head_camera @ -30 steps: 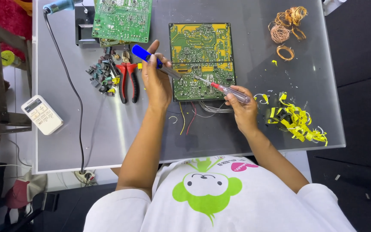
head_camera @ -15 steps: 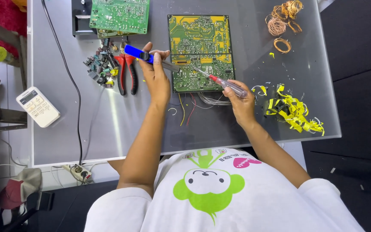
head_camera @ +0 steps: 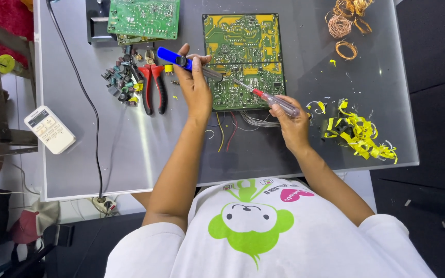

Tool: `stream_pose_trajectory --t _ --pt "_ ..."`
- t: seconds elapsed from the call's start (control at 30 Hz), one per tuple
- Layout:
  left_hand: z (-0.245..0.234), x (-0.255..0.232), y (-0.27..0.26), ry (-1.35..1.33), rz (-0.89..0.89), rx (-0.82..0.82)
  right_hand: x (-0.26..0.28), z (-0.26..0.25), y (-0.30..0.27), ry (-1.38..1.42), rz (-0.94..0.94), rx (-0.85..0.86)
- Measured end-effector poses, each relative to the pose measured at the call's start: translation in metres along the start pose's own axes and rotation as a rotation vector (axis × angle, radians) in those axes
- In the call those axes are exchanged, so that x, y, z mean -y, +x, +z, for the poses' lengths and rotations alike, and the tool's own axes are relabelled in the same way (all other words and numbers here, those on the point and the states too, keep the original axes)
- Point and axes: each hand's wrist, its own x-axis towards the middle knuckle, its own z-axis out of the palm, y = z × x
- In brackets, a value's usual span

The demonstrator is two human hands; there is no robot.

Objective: The person uses a soldering iron and a desoldering pump to work on a green circuit board placed on a metal table. They repeatedly apply heat to specific points on the board and use the pump to remove solder or components. The workspace includes various tools and electronic parts scattered around the board.

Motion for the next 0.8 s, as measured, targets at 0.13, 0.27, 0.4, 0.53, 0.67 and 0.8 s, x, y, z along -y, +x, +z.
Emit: stream_pose_trajectory --t 0.13,0.27,0.4,0.53,0.67,0.8 --pt "0.002 -0.002 0.0 0.087 0.048 0.018 -0.001 0.0 0.001 0.011 -0.013 0.007" --pt "0.004 -0.008 0.0 0.155 0.065 0.079 0.0 0.002 0.002 0.015 0.001 0.003" --pt "0.013 -0.019 0.002 0.263 0.14 0.205 0.0 0.004 0.002 0.057 -0.008 -0.004" --pt "0.016 -0.018 0.005 0.264 0.147 0.287 -0.002 0.002 0.003 0.073 -0.015 0.003" --pt "0.015 -0.025 0.009 0.236 0.137 0.292 -0.002 0.001 0.004 0.073 0.005 0.013" --pt "0.013 -0.034 0.012 -0.074 -0.002 0.212 -0.001 0.001 0.004 0.064 -0.003 0.019"
